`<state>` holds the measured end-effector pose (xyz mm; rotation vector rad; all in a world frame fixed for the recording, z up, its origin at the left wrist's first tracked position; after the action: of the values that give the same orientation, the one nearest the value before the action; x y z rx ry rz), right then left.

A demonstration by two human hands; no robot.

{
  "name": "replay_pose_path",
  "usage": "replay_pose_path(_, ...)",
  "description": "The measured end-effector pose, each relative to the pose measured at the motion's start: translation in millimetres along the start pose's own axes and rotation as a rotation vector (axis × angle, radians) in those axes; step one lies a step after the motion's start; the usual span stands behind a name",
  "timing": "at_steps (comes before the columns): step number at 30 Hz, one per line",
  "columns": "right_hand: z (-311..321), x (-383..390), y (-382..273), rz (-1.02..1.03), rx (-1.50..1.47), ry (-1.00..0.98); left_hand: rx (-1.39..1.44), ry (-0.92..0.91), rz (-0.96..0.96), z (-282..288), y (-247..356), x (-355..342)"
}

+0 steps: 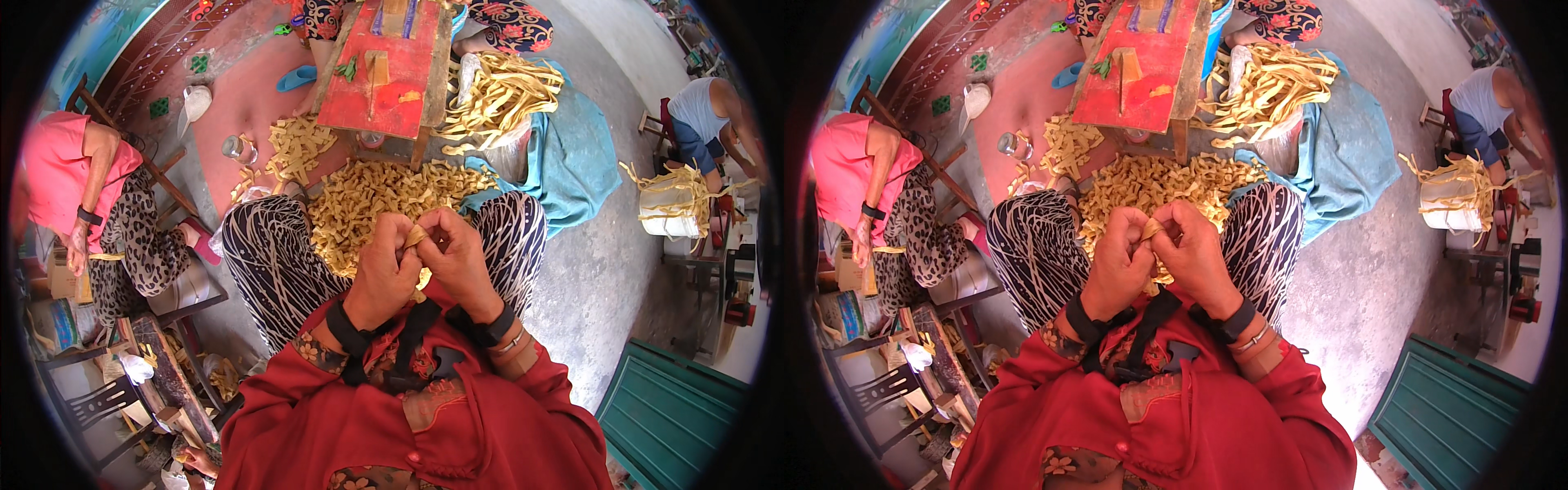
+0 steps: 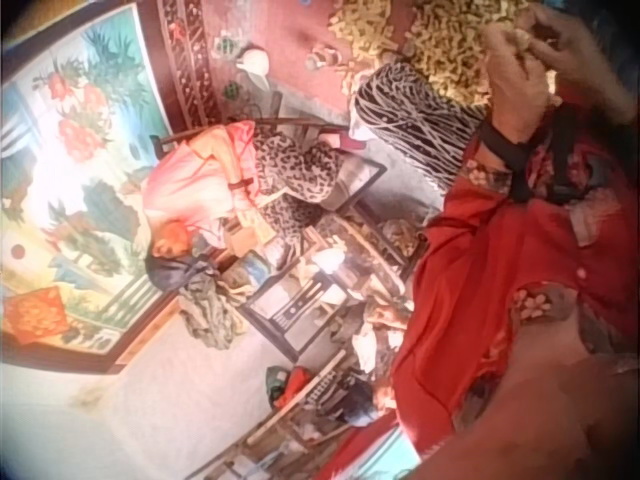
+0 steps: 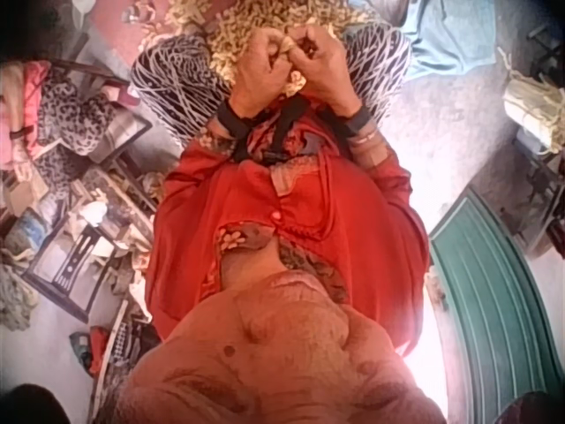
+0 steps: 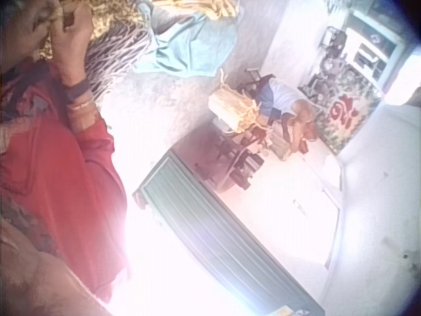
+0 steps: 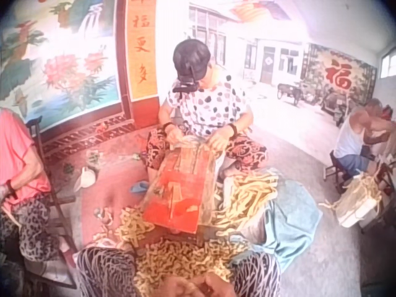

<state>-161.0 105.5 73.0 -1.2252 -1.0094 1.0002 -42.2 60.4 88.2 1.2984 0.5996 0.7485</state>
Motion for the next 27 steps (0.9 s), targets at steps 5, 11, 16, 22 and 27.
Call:
replay_pose_path(5, 1.7, -1.5, 1.3, -0.020, 0.015, 0.016, -0.125, -0.024, -0.073, -7.4, -5.1, 0.3)
replay_pose_path(11, 4.5, 0.9, 0.0, -0.081, -0.114, -0.109, -0.164, 0.014, -0.070, 2.2, -1.6, -4.2)
replay_pose_path(16, -0.7, 11.1, -8.5, -0.024, 0.015, -0.227, -0.001, 0.045, 0.009, 11.4, -19.2, -2.3)
replay_pose_path(22, 6.0, 9.1, 5.9, -0.088, -0.313, -0.115, 0.474, -0.154, 0.189, 13.7, -12.4, 2.6)
replay_pose_path(27, 4.0, 8.4, 7.9, -0.083, -0.275, -0.214, 0.626, -0.256, 0.181, 16.2, -13.7, 1.4)
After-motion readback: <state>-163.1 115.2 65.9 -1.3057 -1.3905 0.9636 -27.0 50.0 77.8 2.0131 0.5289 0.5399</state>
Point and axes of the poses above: each hand's wrist, its own x-axis away from the middle knuckle, its own z-axis out of the back of the hand, y = z × x, the point moved 2 cm from there along -x, towards the middle knuckle, and after that the axes turned 6 degrees about -y, right-handed, at the moved point
